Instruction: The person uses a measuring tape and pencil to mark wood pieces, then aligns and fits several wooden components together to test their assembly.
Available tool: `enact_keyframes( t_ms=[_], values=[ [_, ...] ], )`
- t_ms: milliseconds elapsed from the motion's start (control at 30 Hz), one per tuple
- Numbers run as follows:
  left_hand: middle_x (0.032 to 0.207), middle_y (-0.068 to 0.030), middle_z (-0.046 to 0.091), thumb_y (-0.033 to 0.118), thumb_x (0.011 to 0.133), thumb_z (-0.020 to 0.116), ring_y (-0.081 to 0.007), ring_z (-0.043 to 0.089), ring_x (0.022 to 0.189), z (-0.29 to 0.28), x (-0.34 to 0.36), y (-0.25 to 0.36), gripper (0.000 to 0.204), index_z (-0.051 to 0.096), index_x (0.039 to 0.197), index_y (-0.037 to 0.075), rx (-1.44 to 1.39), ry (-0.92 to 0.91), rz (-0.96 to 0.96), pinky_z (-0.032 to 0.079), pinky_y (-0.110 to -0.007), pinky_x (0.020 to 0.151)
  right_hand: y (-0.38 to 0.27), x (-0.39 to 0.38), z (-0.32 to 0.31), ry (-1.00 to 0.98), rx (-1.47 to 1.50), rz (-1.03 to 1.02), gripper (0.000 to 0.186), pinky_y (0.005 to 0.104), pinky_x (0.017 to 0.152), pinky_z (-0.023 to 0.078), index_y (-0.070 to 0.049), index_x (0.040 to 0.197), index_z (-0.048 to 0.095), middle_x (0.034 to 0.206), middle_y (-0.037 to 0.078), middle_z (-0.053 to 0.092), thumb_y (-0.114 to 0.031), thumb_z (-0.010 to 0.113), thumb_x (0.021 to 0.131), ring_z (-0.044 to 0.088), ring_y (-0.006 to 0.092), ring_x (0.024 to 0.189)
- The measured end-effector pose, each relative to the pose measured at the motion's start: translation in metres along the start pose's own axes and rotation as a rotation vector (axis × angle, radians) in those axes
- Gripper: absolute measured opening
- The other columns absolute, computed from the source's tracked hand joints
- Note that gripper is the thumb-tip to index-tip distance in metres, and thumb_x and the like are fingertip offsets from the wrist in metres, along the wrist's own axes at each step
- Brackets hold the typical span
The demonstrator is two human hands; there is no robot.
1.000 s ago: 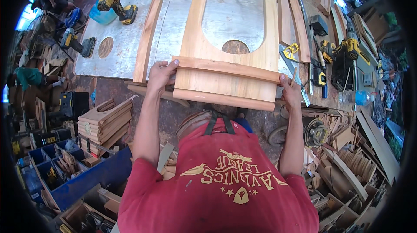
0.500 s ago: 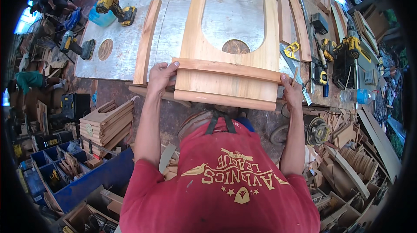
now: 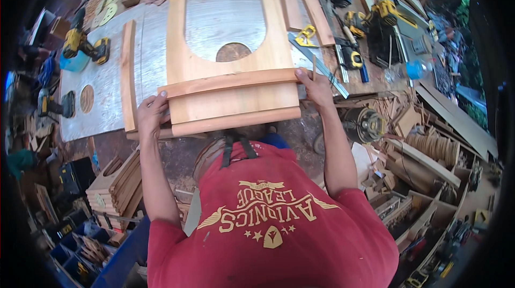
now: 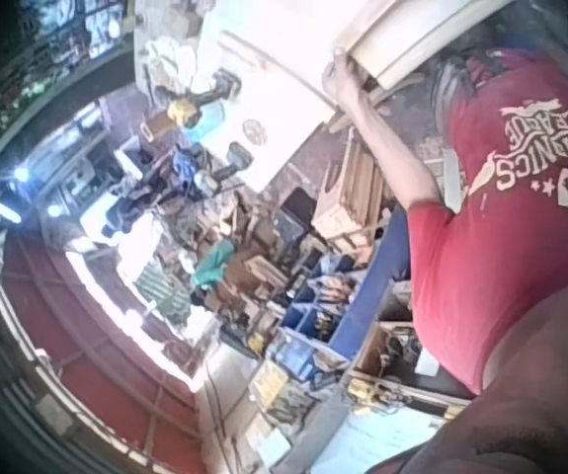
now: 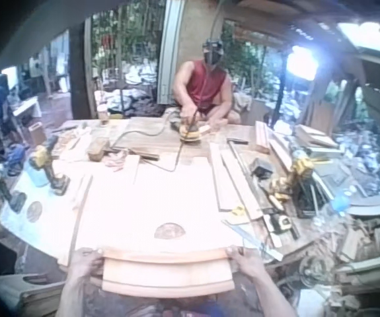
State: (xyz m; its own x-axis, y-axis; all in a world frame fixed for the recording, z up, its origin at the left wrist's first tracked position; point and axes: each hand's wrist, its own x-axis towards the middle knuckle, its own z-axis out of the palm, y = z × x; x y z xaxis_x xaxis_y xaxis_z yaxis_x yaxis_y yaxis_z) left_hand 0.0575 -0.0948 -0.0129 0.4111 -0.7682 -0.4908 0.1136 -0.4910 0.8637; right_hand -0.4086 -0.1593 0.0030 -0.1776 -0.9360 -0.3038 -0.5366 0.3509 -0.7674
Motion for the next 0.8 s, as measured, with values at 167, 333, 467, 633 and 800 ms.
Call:
enact_keyframes(
  t_ms=[167, 333, 467, 633, 800],
  values=[
    [0.119, -0.0213, 0.067, 0.040, 0.089, 0.081, -0.0312, 0.066, 0.116, 0.004, 0.002, -0.002, 0.067, 0.052, 0.127, -0.007, 0.042, -0.027, 0.006, 0.060, -0.041, 0.076, -0.012, -0.012, -0.006, -0.032, 0.250, 0.030, 0.046, 0.0324, 0.078, 0.052, 0.002, 0.108, 0.077, 0.091, 0.007, 0.075, -0.040, 0.076, 0.093, 0.066, 0.0135, 0.085],
    [0.122, -0.0215, 0.067, 0.044, 0.091, 0.078, -0.0319, 0.065, 0.119, 0.009, -0.006, 0.003, 0.060, 0.057, 0.120, -0.003, 0.067, -0.024, 0.010, 0.057, -0.045, 0.083, -0.001, -0.007, -0.006, -0.005, 0.228, 0.008, 0.050, 0.0291, 0.060, 0.044, 0.001, 0.104, 0.077, 0.078, 0.002, 0.067, -0.046, 0.079, 0.089, 0.056, 0.0100, 0.067],
    [0.120, -0.0198, 0.067, 0.042, 0.090, 0.079, -0.0296, 0.066, 0.116, 0.008, -0.004, 0.001, 0.059, 0.057, 0.119, -0.004, 0.063, -0.023, 0.010, 0.060, -0.039, 0.077, 0.007, -0.002, -0.004, 0.026, 0.241, -0.044, 0.052, 0.0256, 0.041, 0.034, 0.000, 0.099, 0.078, 0.065, -0.003, 0.058, -0.051, 0.082, 0.086, 0.046, 0.0064, 0.051],
    [0.112, -0.0150, 0.070, 0.040, 0.089, 0.081, -0.0253, 0.070, 0.109, 0.009, -0.003, 0.000, 0.054, 0.059, 0.115, -0.002, 0.050, 0.010, 0.007, 0.062, -0.033, 0.066, 0.002, -0.004, -0.004, 0.020, 0.268, -0.035, 0.052, 0.0262, 0.042, 0.033, 0.001, 0.101, 0.078, 0.064, -0.004, 0.057, -0.049, 0.082, 0.087, 0.045, 0.0061, 0.051],
    [0.101, -0.0116, 0.072, 0.038, 0.089, 0.082, -0.0196, 0.072, 0.096, 0.008, -0.001, 0.001, 0.047, 0.060, 0.107, 0.001, 0.034, -0.007, 0.004, 0.062, -0.031, 0.063, -0.006, -0.008, -0.004, 0.003, 0.330, -0.023, 0.053, 0.0267, 0.042, 0.033, 0.002, 0.101, 0.077, 0.063, -0.004, 0.054, -0.048, 0.083, 0.086, 0.045, 0.0063, 0.051]
  ],
)
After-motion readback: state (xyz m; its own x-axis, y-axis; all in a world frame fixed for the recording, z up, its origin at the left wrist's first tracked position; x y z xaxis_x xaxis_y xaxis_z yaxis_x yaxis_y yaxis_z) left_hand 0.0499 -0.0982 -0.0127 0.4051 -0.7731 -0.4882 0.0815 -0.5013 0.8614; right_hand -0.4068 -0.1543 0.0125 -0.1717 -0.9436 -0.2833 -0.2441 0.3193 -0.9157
